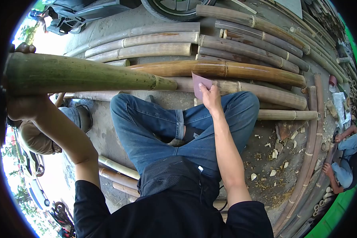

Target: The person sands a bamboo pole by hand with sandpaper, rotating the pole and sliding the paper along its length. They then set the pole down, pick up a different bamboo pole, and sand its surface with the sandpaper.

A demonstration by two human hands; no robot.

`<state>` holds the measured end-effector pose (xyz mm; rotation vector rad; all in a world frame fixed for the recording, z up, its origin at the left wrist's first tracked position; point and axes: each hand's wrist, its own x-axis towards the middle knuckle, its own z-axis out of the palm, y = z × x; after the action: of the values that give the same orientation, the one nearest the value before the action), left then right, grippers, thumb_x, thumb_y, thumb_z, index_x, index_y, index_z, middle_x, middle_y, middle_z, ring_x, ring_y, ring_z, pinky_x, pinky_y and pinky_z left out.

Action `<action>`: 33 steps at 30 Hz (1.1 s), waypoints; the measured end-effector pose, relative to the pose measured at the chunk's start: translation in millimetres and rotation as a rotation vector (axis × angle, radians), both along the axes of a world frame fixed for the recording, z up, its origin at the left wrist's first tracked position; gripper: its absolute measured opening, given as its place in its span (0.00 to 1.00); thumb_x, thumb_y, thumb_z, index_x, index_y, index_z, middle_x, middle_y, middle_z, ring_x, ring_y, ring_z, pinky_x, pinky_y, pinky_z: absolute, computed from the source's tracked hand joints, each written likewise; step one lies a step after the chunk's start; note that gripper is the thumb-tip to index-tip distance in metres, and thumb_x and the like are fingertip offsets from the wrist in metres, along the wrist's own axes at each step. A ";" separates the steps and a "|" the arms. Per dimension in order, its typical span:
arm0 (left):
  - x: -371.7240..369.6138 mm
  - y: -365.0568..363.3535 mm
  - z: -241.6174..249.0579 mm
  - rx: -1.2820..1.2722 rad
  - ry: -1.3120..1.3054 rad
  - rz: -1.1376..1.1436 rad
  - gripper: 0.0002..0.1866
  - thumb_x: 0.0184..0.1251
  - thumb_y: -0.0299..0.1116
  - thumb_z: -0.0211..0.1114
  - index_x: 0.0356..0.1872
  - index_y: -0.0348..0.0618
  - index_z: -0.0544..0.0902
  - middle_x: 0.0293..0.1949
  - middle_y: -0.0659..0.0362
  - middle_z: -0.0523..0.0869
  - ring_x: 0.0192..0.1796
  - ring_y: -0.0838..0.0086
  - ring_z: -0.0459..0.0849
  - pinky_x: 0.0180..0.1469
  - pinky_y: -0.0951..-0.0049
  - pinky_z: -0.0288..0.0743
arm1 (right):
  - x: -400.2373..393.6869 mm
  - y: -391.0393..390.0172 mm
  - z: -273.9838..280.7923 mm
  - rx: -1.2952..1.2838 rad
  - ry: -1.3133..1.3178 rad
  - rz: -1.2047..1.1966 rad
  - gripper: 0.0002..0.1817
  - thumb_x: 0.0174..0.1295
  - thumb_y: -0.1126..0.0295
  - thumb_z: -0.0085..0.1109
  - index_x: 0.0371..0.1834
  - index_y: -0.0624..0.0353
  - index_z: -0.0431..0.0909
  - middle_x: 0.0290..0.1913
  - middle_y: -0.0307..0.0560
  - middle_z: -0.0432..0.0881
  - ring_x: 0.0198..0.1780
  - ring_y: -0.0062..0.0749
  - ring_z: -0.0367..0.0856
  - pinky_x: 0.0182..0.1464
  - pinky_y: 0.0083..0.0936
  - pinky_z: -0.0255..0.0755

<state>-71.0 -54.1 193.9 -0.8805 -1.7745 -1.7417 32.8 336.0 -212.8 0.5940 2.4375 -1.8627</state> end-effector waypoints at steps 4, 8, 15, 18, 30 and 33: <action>-1.0 -11.6 2.4 0.116 -0.074 -0.178 0.38 0.69 0.55 0.47 0.65 0.30 0.76 0.54 0.37 0.82 0.58 0.49 0.81 0.67 0.48 0.72 | -9.0 -13.1 4.1 -0.083 0.033 0.113 0.22 0.81 0.59 0.55 0.59 0.69 0.84 0.49 0.49 0.91 0.51 0.29 0.85 0.55 0.29 0.75; 8.5 8.9 -8.0 0.183 -0.015 -0.098 0.35 0.67 0.55 0.48 0.61 0.33 0.80 0.55 0.41 0.82 0.58 0.51 0.81 0.65 0.49 0.73 | -22.0 -72.9 9.4 -0.169 0.235 0.210 0.26 0.82 0.56 0.47 0.69 0.66 0.78 0.61 0.63 0.85 0.67 0.46 0.81 0.69 0.35 0.70; 3.6 26.0 -0.5 0.080 0.029 -0.348 0.36 0.65 0.55 0.47 0.60 0.33 0.81 0.55 0.42 0.83 0.56 0.52 0.82 0.62 0.48 0.75 | -27.4 -179.0 188.9 -0.288 0.779 0.276 0.41 0.79 0.31 0.27 0.84 0.43 0.63 0.81 0.59 0.67 0.83 0.59 0.59 0.83 0.70 0.39; 3.5 26.5 -0.3 0.050 0.033 -0.184 0.36 0.65 0.54 0.48 0.61 0.32 0.81 0.55 0.42 0.83 0.56 0.52 0.82 0.62 0.48 0.74 | -30.1 -185.8 196.7 -0.206 0.872 0.259 0.43 0.76 0.27 0.26 0.85 0.39 0.60 0.80 0.61 0.66 0.82 0.63 0.61 0.82 0.73 0.40; -3.0 18.2 -3.0 0.121 -0.049 0.046 0.40 0.64 0.52 0.52 0.62 0.18 0.74 0.45 0.35 0.81 0.51 0.49 0.81 0.61 0.51 0.74 | -35.9 -153.7 65.0 -0.247 0.507 0.265 0.41 0.82 0.36 0.34 0.82 0.61 0.61 0.84 0.63 0.61 0.85 0.60 0.57 0.84 0.48 0.53; -8.6 21.8 -0.1 0.100 0.014 0.198 0.38 0.65 0.51 0.50 0.61 0.18 0.75 0.44 0.35 0.83 0.49 0.49 0.83 0.60 0.52 0.76 | -27.5 -168.4 125.0 -0.244 0.747 0.284 0.39 0.83 0.38 0.30 0.83 0.55 0.63 0.85 0.59 0.59 0.85 0.58 0.56 0.85 0.54 0.49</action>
<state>-79.6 -32.3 193.8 -0.6502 -1.6880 -1.6753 5.3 167.6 -87.8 -0.5346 2.3752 -2.4923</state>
